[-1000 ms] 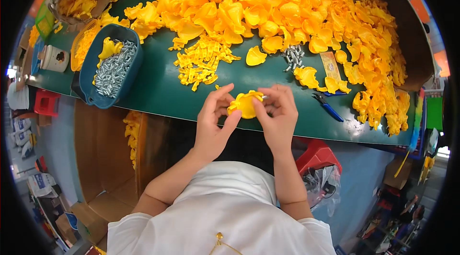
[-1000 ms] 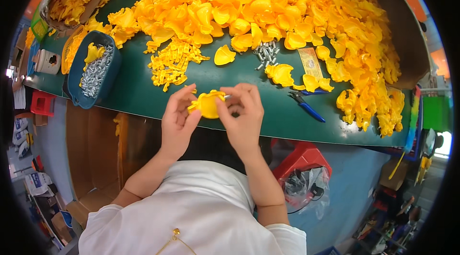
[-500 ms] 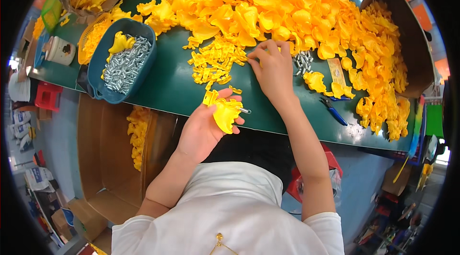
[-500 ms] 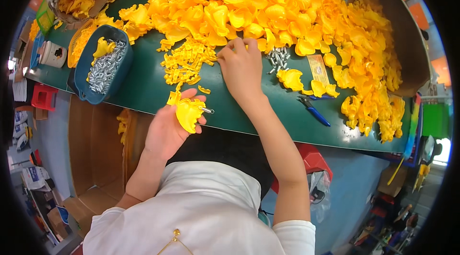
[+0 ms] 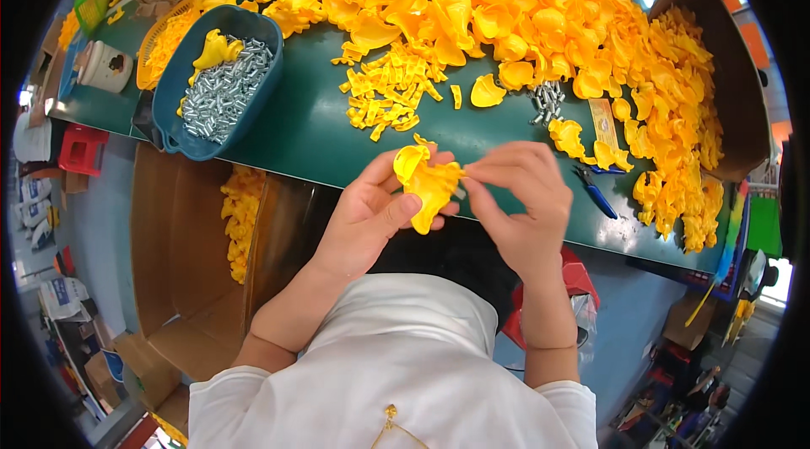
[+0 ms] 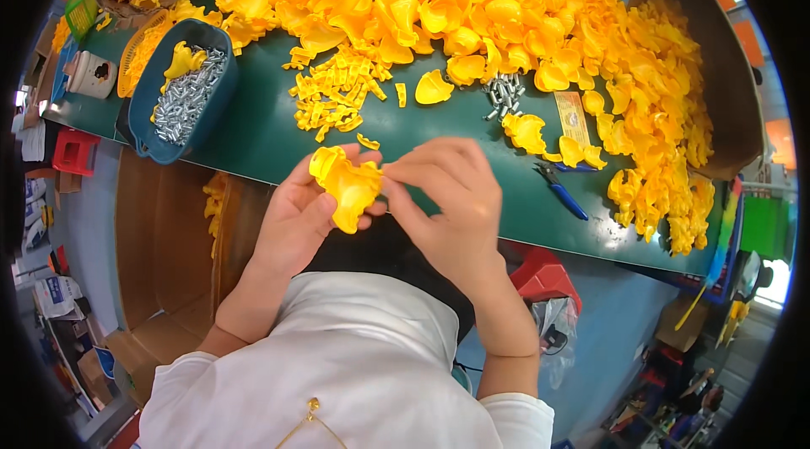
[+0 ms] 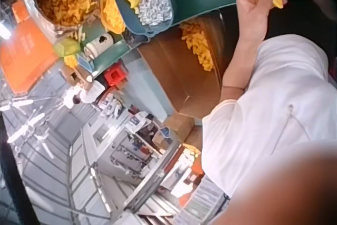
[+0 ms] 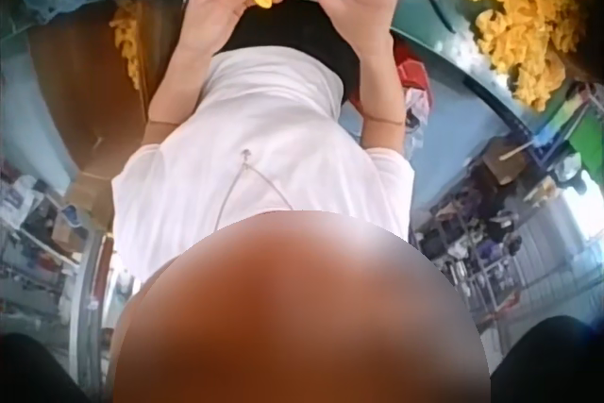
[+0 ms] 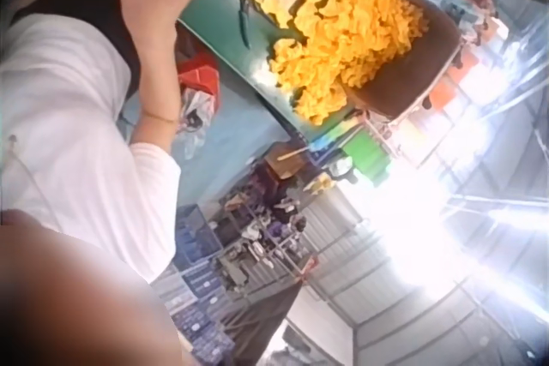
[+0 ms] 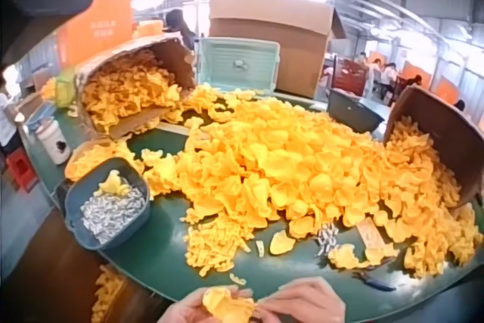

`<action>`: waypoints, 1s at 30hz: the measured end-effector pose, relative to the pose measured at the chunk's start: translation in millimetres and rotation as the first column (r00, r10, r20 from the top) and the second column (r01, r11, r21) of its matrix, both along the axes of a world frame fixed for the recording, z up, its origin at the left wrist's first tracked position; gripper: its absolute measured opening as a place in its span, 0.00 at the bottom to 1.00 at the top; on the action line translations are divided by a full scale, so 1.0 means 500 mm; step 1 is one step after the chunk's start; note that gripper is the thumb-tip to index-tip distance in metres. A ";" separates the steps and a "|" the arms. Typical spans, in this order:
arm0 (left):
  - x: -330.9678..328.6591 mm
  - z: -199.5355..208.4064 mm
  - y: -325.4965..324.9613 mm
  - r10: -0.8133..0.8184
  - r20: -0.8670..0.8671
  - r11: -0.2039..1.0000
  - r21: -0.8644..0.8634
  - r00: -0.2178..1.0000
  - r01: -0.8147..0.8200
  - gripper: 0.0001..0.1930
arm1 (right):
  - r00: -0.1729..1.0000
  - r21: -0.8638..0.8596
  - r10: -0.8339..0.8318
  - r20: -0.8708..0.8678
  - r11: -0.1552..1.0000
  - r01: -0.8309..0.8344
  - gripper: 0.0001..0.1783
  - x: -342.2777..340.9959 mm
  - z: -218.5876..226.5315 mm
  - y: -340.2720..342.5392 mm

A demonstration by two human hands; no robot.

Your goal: Assembling plastic toy ducks by fitting components and screws together on a factory workbench.

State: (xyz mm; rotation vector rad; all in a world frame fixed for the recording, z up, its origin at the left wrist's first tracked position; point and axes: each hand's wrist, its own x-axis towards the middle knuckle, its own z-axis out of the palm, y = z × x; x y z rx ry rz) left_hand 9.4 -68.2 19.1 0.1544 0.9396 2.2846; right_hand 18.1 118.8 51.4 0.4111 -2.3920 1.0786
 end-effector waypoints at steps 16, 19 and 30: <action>0.028 0.000 0.032 0.298 -0.189 0.950 -0.036 0.936 -0.310 0.23 | 0.984 -0.187 -0.179 0.012 0.966 0.178 0.08 0.058 -0.025 -0.028; 0.024 -0.003 0.018 0.172 -0.019 0.981 0.091 0.985 -0.170 0.23 | 0.980 -0.210 -0.188 0.062 0.958 0.197 0.06 0.029 -0.018 0.008; 0.015 -0.033 0.005 0.124 0.108 0.992 -0.014 0.986 -0.123 0.23 | 0.976 0.309 -0.198 -0.088 0.926 0.216 0.10 -0.132 -0.070 0.082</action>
